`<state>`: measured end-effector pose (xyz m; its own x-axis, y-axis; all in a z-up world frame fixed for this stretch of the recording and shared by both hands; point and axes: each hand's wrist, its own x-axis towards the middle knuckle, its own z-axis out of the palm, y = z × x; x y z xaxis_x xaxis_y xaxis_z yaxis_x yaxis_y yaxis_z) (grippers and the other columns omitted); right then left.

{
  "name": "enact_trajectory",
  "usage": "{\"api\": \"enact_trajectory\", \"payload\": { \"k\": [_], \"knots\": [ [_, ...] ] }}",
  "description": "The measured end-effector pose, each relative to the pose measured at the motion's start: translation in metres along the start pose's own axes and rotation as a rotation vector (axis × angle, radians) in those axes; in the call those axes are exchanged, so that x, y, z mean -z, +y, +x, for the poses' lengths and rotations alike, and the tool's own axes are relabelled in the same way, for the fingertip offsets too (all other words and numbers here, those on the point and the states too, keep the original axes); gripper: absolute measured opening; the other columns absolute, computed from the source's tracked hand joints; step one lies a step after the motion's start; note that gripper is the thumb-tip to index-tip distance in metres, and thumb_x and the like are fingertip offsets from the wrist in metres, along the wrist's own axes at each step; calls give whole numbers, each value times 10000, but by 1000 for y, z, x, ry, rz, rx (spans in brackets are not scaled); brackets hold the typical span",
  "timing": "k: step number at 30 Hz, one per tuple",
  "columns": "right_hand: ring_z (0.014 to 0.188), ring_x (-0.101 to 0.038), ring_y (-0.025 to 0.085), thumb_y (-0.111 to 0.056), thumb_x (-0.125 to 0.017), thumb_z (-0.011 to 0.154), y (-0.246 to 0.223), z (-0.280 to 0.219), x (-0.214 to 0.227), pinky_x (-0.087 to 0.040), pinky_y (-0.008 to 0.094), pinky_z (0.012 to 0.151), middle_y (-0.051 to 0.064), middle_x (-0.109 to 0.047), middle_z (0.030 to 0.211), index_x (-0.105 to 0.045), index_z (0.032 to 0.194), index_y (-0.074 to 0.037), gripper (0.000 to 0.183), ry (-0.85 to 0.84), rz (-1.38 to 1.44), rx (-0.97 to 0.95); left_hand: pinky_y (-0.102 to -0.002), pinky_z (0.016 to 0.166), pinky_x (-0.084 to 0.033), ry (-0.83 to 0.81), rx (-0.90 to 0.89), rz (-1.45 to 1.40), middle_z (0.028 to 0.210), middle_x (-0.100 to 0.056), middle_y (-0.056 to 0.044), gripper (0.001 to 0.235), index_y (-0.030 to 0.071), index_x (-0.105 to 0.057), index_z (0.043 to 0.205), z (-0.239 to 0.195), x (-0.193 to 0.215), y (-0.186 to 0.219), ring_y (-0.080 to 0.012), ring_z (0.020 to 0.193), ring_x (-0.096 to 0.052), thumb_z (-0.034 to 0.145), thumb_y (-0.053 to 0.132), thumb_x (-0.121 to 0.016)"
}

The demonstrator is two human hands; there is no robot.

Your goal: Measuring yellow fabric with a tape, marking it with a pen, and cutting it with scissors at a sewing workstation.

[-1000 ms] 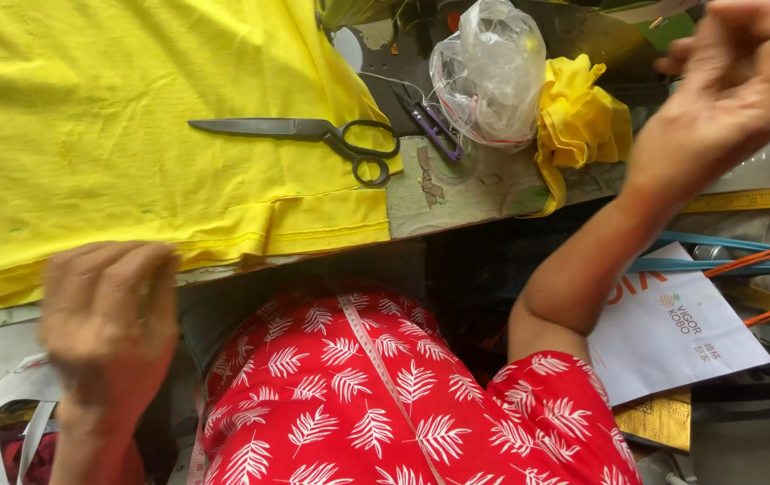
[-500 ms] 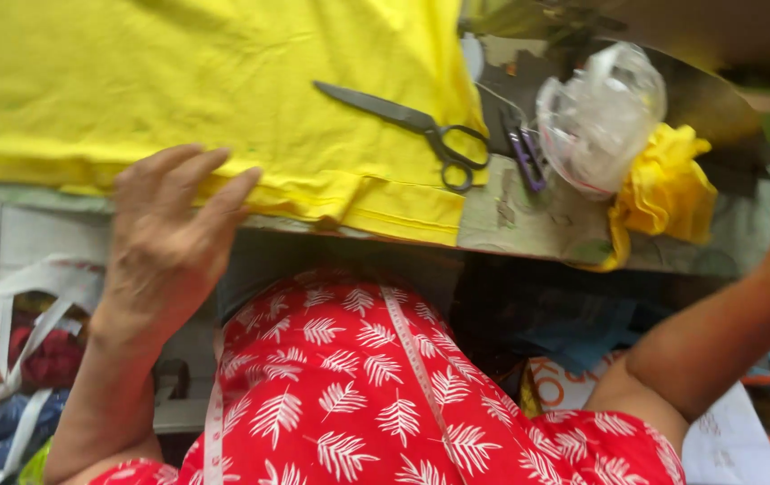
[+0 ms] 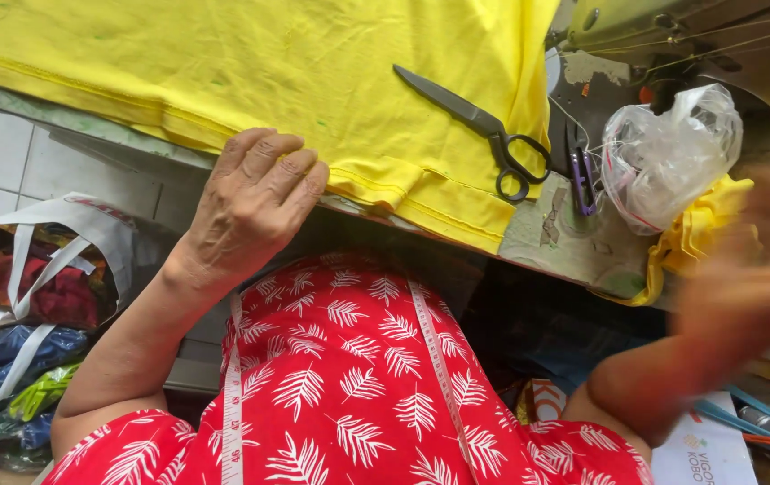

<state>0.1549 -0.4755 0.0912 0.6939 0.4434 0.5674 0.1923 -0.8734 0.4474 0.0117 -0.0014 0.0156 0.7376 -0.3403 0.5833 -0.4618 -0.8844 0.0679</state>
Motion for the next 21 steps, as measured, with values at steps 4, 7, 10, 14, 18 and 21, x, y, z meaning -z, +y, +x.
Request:
{"api": "enact_trajectory", "payload": {
  "k": [4, 7, 10, 14, 18, 21],
  "knots": [
    [1082, -653, 341, -171, -831, 899, -143, 1, 75, -523, 423, 995, 188, -679, 1203, -659, 1245, -5, 421, -498, 1100, 360, -447, 877, -574, 30, -11, -12, 1060, -684, -132, 59, 9, -721, 1061, -3, -3, 3, -302, 989, -666, 1011, -14, -702],
    [997, -551, 334, -76, -735, 974, -162, -14, 59, -454, 431, 930, 157, -600, 1150, -631, 1261, -48, 307, -543, 1064, 401, -426, 901, -586, 15, -38, 33, 1072, -680, -139, 71, -5, -720, 1071, -3, -1, 4, -289, 1022, -660, 1002, -21, -715],
    [884, -666, 345, -61, -743, 945, -156, -33, 43, -569, 430, 828, 104, -663, 972, -754, 1110, -112, 173, -422, 1122, 235, -420, 888, -610, 146, -44, 16, 881, -679, -120, 57, 42, -763, 933, -7, -14, 8, -271, 936, -702, 953, 49, -711],
    [930, -668, 319, -76, -739, 971, -132, -39, 33, -569, 419, 853, 75, -666, 1007, -780, 1086, -145, 140, -419, 1061, 187, -438, 886, -604, 151, -57, 17, 886, -660, -141, 78, 31, -758, 969, -9, -19, 7, -292, 938, -692, 971, 43, -681],
    [935, -657, 296, -23, -723, 997, -122, -37, 36, -560, 405, 870, 78, -673, 987, -792, 1068, -126, 142, -421, 1016, 210, -440, 877, -607, 169, -61, 15, 874, -662, -149, 72, 27, -759, 947, -9, -20, 7, -296, 937, -695, 967, 38, -691],
    [955, -665, 294, -110, -763, 966, -123, -29, 45, -554, 418, 873, 81, -688, 1013, -779, 1115, -136, 152, -421, 963, 273, -440, 870, -610, 160, -68, 22, 871, -664, -148, 61, 48, -771, 959, -8, -16, 9, -294, 939, -694, 953, 65, -713]
  ]
}}
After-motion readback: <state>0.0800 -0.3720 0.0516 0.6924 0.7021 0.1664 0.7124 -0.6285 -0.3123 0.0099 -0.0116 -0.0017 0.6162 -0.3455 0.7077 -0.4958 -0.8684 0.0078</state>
